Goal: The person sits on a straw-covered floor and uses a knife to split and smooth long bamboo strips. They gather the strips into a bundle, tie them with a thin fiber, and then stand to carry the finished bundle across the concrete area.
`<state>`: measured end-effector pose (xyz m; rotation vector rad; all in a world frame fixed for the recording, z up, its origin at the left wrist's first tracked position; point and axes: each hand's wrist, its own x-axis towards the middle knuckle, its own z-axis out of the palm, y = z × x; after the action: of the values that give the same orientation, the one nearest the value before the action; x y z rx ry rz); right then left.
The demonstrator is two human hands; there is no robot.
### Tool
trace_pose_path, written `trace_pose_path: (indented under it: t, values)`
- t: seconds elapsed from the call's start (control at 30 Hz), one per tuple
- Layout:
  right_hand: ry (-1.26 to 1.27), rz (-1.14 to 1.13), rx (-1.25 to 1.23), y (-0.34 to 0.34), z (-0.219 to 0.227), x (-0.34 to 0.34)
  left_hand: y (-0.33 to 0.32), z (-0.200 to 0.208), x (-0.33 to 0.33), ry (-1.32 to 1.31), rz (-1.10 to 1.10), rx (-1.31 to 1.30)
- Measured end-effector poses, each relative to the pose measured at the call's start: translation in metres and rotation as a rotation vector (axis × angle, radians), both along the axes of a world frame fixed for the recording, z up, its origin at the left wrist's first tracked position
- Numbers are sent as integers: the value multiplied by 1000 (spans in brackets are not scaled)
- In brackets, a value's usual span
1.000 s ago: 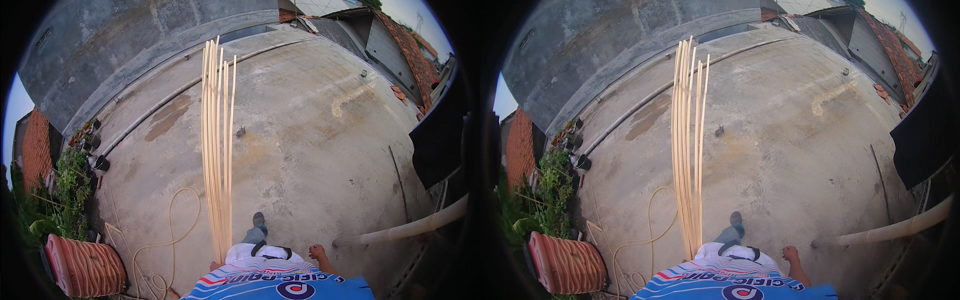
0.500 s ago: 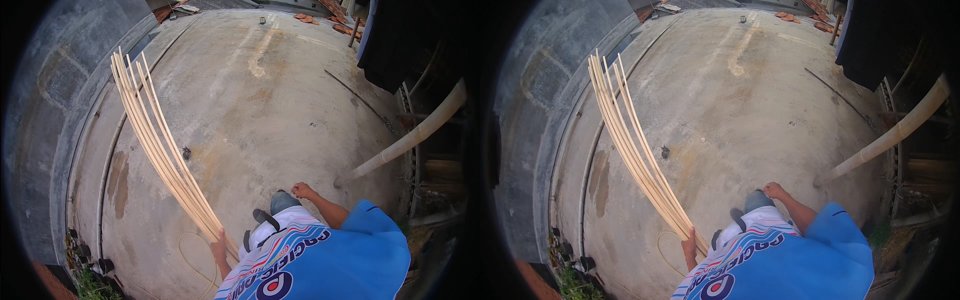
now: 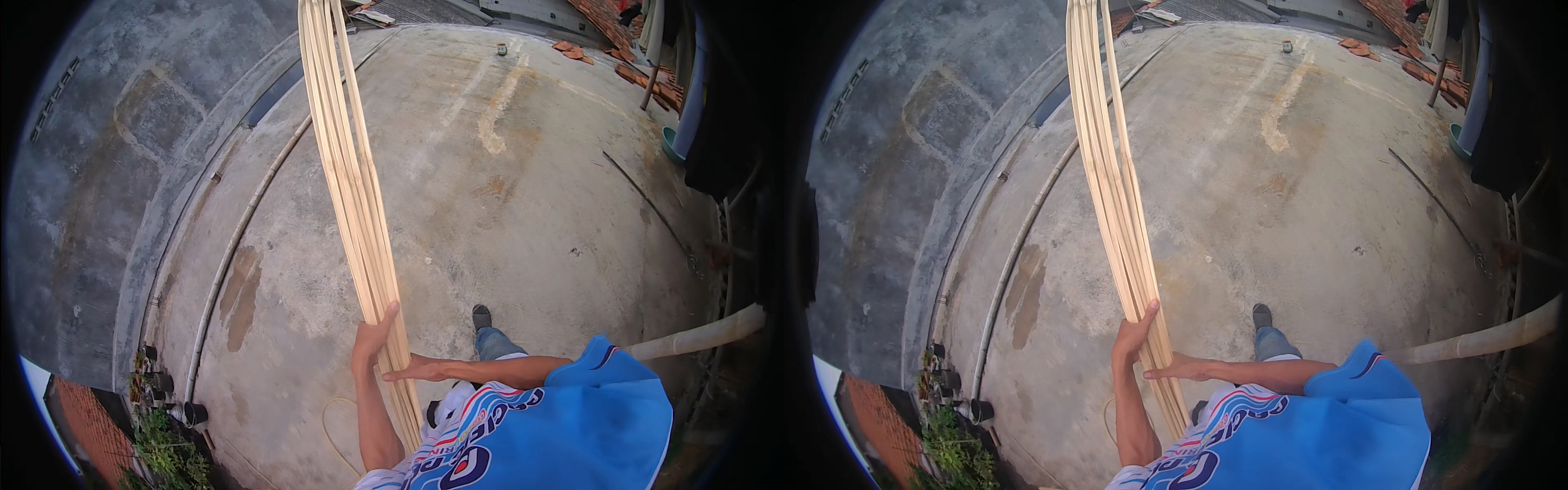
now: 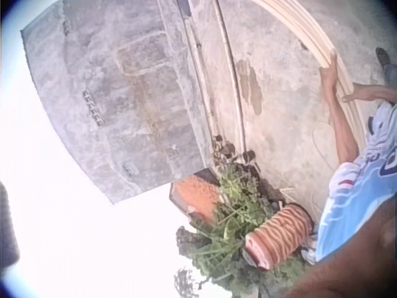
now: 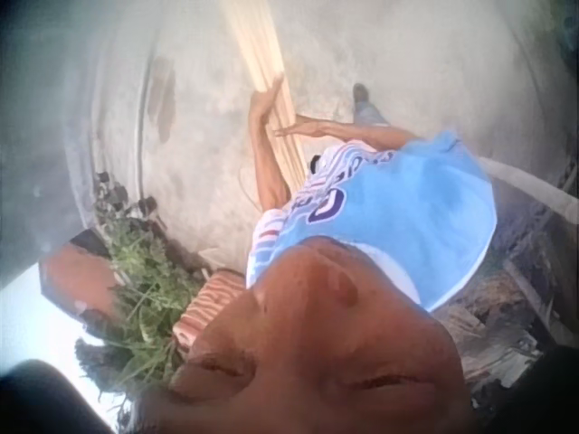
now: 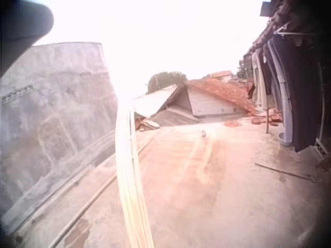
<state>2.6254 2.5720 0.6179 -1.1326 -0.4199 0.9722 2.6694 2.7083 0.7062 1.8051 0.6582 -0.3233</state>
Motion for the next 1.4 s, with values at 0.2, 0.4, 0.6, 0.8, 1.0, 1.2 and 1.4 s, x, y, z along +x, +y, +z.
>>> trace_pose_path:
  t: [0.2,0.4,0.6,0.8,1.0,1.2,1.4]
  values:
    - [428,-170,85,0,39,89,-20,20,112,-66,-38,166]
    - [548,-327,103,-24,82,196,-56,64,238,32,-107,236]
    - [591,-433,117,-53,71,257,-97,50,314,44,-251,196]
    - [631,-585,51,-84,62,267,-141,28,335,57,-340,116]
    - [656,-572,152,-81,34,283,-149,30,347,80,-405,-313]
    - [293,-242,-188,-119,-14,326,-135,-38,365,179,-522,-445]
    - [-98,-360,-543,-236,-31,397,-118,-104,396,151,-468,-400]
